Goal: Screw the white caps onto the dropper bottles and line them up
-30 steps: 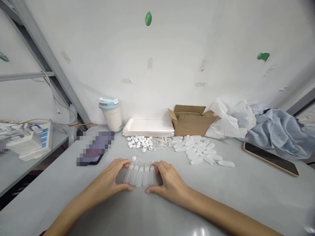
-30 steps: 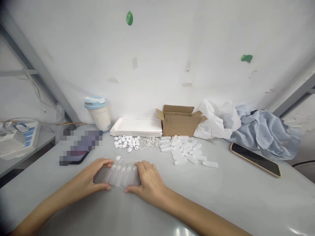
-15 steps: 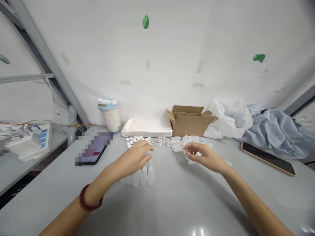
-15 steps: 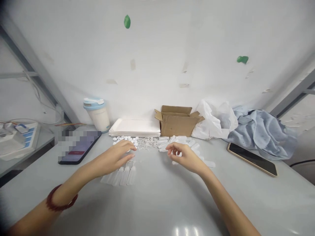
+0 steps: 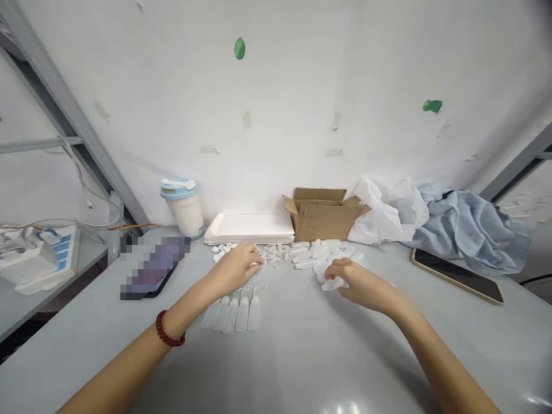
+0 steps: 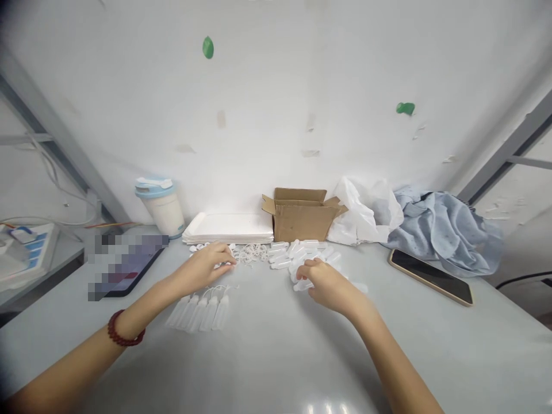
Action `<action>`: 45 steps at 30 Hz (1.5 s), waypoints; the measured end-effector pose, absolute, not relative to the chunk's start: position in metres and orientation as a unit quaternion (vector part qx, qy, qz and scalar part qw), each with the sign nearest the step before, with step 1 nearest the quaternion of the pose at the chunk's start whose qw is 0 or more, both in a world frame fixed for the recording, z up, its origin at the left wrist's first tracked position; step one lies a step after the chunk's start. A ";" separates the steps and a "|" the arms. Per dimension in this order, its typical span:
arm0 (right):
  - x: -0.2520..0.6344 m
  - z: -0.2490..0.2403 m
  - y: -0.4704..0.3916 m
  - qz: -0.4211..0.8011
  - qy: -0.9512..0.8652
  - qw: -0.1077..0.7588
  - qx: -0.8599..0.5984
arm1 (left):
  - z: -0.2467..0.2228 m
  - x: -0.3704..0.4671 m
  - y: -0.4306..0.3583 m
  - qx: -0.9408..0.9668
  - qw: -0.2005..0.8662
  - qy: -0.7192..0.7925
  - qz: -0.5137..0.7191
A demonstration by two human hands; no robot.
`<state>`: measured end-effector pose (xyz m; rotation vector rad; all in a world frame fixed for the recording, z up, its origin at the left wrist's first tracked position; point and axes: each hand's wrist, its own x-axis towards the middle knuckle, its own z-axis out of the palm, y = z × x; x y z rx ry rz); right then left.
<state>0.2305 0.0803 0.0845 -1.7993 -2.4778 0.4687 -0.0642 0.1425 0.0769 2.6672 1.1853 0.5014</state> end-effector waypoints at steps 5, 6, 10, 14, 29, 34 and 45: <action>0.222 0.077 0.084 0.095 -0.800 -0.025 -0.591 | 0.071 -0.070 0.139 0.753 0.251 0.499 0.348; 0.220 0.077 0.085 0.088 -0.802 -0.031 -0.590 | 0.069 -0.071 0.139 0.714 0.290 0.513 0.377; 0.215 0.076 0.083 0.062 -0.806 -0.045 -0.587 | 0.062 -0.074 0.142 0.571 0.442 0.526 0.450; 0.209 0.078 0.077 0.066 -0.809 -0.018 -0.583 | 0.058 -0.072 0.140 0.511 0.501 0.487 0.501; 0.168 0.062 0.052 0.056 -0.864 0.257 -0.430 | 0.068 -0.054 0.124 0.591 0.454 0.469 0.474; 0.163 0.059 0.052 0.059 -0.870 0.246 -0.423 | 0.066 -0.061 0.131 0.647 0.447 0.469 0.403; 0.161 0.059 0.050 0.069 -0.875 0.222 -0.424 | 0.066 -0.071 0.133 0.672 0.427 0.469 0.383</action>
